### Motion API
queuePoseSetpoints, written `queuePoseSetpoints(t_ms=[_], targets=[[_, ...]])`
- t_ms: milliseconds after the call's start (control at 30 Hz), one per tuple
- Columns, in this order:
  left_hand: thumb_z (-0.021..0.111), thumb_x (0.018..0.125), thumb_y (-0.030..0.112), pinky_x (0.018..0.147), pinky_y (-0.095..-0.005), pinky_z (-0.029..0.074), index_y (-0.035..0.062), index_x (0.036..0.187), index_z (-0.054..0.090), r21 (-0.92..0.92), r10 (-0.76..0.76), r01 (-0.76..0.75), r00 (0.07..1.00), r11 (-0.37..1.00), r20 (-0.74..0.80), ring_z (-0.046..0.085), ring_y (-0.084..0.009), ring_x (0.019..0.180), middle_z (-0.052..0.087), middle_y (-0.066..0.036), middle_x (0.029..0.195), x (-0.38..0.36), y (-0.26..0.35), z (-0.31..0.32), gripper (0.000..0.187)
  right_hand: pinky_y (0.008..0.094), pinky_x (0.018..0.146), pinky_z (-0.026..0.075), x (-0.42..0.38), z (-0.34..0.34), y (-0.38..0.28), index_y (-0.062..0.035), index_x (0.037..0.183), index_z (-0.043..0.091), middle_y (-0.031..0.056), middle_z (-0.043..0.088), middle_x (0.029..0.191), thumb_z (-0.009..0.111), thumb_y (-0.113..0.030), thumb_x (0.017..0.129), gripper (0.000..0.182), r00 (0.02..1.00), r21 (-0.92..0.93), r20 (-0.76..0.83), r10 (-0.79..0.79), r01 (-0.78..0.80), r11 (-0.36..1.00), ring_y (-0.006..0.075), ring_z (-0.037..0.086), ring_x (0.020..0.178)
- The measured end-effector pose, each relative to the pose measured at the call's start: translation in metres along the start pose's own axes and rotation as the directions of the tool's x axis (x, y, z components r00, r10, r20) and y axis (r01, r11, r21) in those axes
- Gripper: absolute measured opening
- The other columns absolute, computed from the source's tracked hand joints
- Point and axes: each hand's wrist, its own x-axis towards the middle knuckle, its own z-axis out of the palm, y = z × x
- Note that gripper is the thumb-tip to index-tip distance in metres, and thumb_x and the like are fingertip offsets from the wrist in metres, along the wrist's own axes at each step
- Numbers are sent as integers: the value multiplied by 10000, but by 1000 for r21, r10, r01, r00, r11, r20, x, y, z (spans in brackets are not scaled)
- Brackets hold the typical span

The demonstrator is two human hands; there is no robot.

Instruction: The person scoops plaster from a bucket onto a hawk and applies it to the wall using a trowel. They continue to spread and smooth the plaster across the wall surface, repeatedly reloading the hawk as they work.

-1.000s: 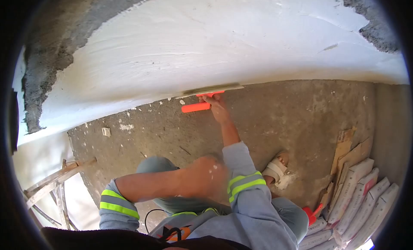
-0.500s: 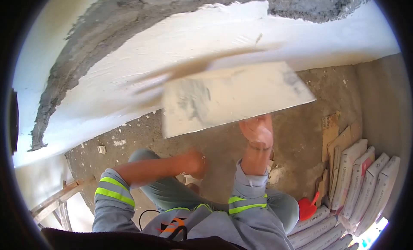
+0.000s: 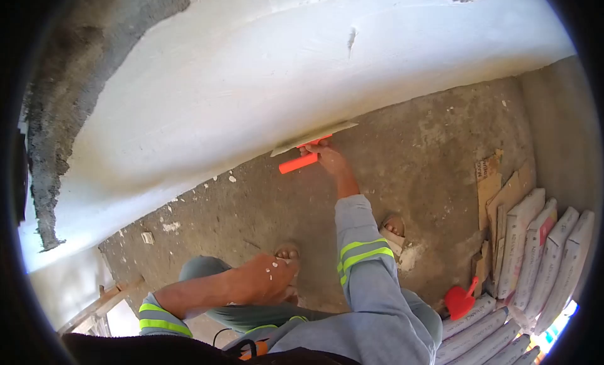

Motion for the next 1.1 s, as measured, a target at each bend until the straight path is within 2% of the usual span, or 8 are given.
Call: queuePoseSetpoints(t_ms=[300, 467, 500, 633, 767, 833, 967, 1100], targets=[[669, 806, 279, 756, -451, 542, 27, 911, 687, 210, 306, -284, 948, 935, -82, 677, -331, 898, 694, -138, 932, 70, -88, 43, 274, 352, 825, 510, -120, 141, -212, 30, 1011, 632, 101, 672, 896, 608, -112, 917, 172, 959, -106, 66, -275, 280, 954, 226, 657, 858], [687, 794, 340, 770, -455, 515, 108, 857, 732, 177, -8, -24, 983, 984, 183, 645, -307, 891, 689, -99, 898, 101, -50, -7, 245, 363, 809, 518, -186, 203, -322, 50, 1003, 636, 114, 679, 894, 600, -116, 913, 193, 884, -116, 169, -436, 457, 882, 239, 666, 814], [673, 813, 354, 772, -453, 514, 101, 861, 736, 227, -76, 24, 972, 974, 221, 646, -310, 900, 693, -101, 913, 113, -41, -11, 266, 377, 817, 519, -198, 188, -319, 58, 990, 643, 123, 686, 894, 590, -110, 910, 194, 722, -415, 113, -683, 659, 627, 255, 670, 823], [647, 843, 418, 799, -447, 516, 94, 912, 744, 305, 23, -81, 982, 949, 188, 647, -332, 962, 701, -118, 1000, 141, -31, -3, 345, 439, 953, 511, -266, 145, -279, 57, 1295, 507, 155, 595, 1280, 576, -80, 886, 437, 633, 82, -278, -723, 765, 639, 285, 599, 1147], [660, 823, 442, 833, -453, 514, 101, 1015, 721, 294, 360, -465, 866, 835, 345, 635, -333, 992, 687, -119, 1069, 150, 5, -3, 395, 391, 916, 517, -268, 76, -192, 13, 1259, 533, 123, 635, 1149, 587, -114, 939, 349, 438, -102, -554, -708, 808, 580, 244, 630, 1034], [667, 812, 454, 851, -455, 513, 105, 1066, 709, 269, 409, -526, 826, 807, 388, 628, -334, 1007, 679, -119, 1104, 148, 21, -5, 433, 350, 827, 515, -277, 77, -174, 0, 1195, 556, 89, 640, 1043, 578, -105, 940, 276, 560, -186, -600, -572, 598, 780, 195, 620, 918], [638, 833, 470, 855, -446, 512, 101, 1041, 725, 316, 219, -317, 926, 894, 309, 641, -324, 1008, 691, -126, 1081, 146, 27, -8, 433, 331, 804, 499, -282, 131, -211, 9, 1167, 557, 69, 633, 1000, 568, -109, 947, 250, 417, -345, -535, -734, 686, 641, 164, 597, 869], [586, 856, 511, 885, -443, 504, 90, 1070, 719, 367, -6, -163, 908, 916, 419, 646, -323, 1031, 677, -125, 1141, 158, -6, -14, 490, 362, 920, 475, -248, 106, -217, -15, 1221, 543, 73, 623, 1111, 619, -156, 933, 330, 386, -41, -507, -771, 882, 469, 197, 597, 1035]])
